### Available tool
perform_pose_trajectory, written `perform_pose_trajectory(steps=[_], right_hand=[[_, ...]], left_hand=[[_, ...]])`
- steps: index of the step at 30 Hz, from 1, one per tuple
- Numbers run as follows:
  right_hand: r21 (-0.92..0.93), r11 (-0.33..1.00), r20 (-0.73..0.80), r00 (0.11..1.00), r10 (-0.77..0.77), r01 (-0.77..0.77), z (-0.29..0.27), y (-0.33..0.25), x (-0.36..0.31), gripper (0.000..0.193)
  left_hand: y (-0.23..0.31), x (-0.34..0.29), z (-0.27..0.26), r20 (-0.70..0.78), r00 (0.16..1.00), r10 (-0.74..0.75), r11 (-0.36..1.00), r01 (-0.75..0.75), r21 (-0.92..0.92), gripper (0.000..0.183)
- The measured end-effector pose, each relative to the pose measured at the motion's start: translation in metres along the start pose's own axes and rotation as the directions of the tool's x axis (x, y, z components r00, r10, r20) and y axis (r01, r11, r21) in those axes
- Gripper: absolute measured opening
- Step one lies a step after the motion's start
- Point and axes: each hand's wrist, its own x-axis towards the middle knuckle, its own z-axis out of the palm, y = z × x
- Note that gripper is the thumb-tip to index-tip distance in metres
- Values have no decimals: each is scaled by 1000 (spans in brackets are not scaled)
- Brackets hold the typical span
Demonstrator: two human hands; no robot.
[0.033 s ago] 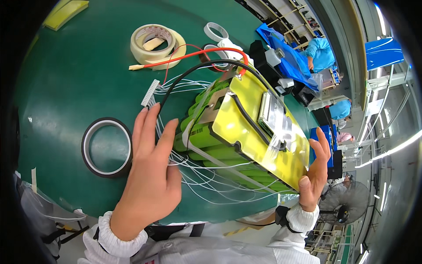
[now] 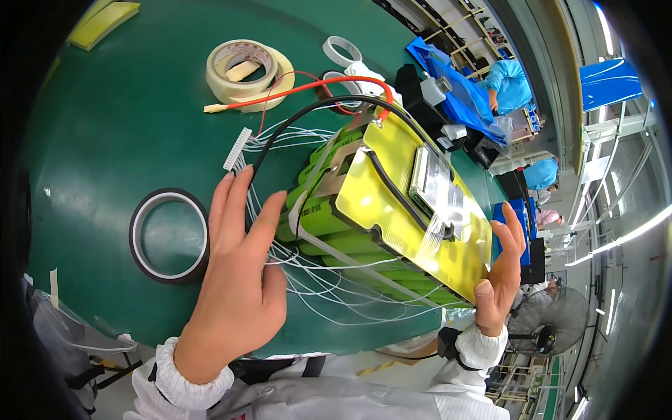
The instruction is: The person assembles a battery pack by arranging green cylindrical cells, routing white sensor wires, and securing them with tape. They handle red and black power leads and a small circuit board, organizing the wiring and taping connections on a green workbench.
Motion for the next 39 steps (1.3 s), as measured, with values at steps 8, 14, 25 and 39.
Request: perform_pose_trajectory(steps=[8, 14, 25, 39], right_hand=[[13, 1000, 5, 1000, -14, 14, -2, 0, 2, 84], [80, 997, 38, 999, -13, 10, -2, 1, 3, 83], [56, 996, -5, 997, -71, 71, -5, 1, 6, 61], [553, 833, -533, 759, 375, -24, 0, 52, -52, 27]], left_hand=[[-2, 3, 3, 3, 997, 82, 995, -82, 55, 66], [-6, 2, 11, -53, 990, 133, 984, -125, 125, 66], [-15, 14, 10, 28, 1000, 14, 999, -13, -31, 70], [-44, 40, -19, 90, 995, 47, 997, -53, 61, 67]])
